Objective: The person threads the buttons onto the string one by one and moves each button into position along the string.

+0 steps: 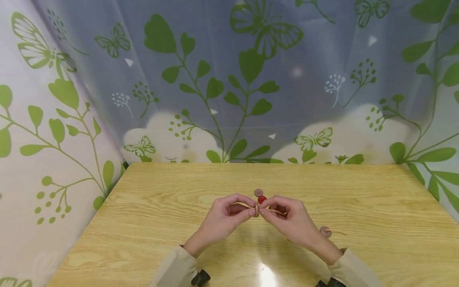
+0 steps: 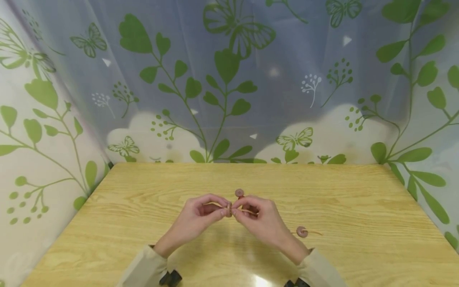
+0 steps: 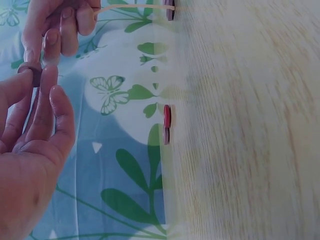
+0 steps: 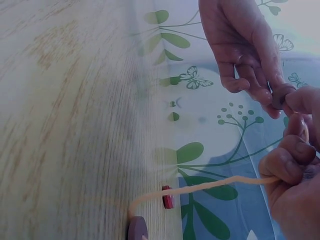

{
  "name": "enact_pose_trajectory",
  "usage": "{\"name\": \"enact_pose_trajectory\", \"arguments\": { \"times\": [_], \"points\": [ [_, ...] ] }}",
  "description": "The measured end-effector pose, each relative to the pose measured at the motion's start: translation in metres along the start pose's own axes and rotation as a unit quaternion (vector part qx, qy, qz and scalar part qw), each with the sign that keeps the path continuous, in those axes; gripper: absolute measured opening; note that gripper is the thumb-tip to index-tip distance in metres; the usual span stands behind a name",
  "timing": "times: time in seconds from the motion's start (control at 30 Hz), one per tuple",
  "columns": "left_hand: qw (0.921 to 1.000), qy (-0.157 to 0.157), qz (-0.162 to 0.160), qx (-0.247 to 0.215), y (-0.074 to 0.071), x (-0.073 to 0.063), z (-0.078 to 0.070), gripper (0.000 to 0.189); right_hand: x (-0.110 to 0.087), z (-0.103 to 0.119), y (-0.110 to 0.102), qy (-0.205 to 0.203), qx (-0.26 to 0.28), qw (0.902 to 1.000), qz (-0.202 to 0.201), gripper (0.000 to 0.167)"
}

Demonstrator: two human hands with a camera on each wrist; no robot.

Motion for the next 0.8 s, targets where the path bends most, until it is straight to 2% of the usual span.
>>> {"name": "enact_pose_trajectory", "arguments": {
  "times": [0.2,0.3,0.47,0.67,0.8],
  "points": [
    [0.9998,-0.001,-0.009,0.017,0.0005,0.0011,0.0005,0.016,0.0006,-0.0002,-0.0004,0.001,-0.002,1.0000,0.003,0.007],
    [0.9982,0.026,-0.008,0.053,0.0012,0.0014,0.0009,0.013,0.0009,-0.0001,-0.0005,-0.002,-0.003,1.0000,0.002,0.007],
    [0.9903,0.066,-0.002,0.122,0.0018,0.0006,0.0008,0.006,0.0005,0.0002,-0.0008,-0.008,-0.006,0.9999,0.002,0.008],
    [0.9900,0.065,0.002,0.126,0.0012,-0.0007,0.0015,0.005,-0.0013,0.0009,-0.0028,-0.011,-0.035,0.9992,-0.014,0.013],
    [0.9902,0.062,0.003,0.125,0.0007,-0.0012,0.0018,0.005,-0.0024,0.0012,-0.0042,-0.006,-0.035,0.9993,-0.004,0.022]
  ]
}}
Point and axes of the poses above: each hand's wrist, its own x-axis towards the middle knuckle, its own y-axis out of the palm, z = x × y, the point moved 1 cm from there along x, towards the middle knuckle, and after that the axes turned 13 degrees about y, right-handed, at the moved point
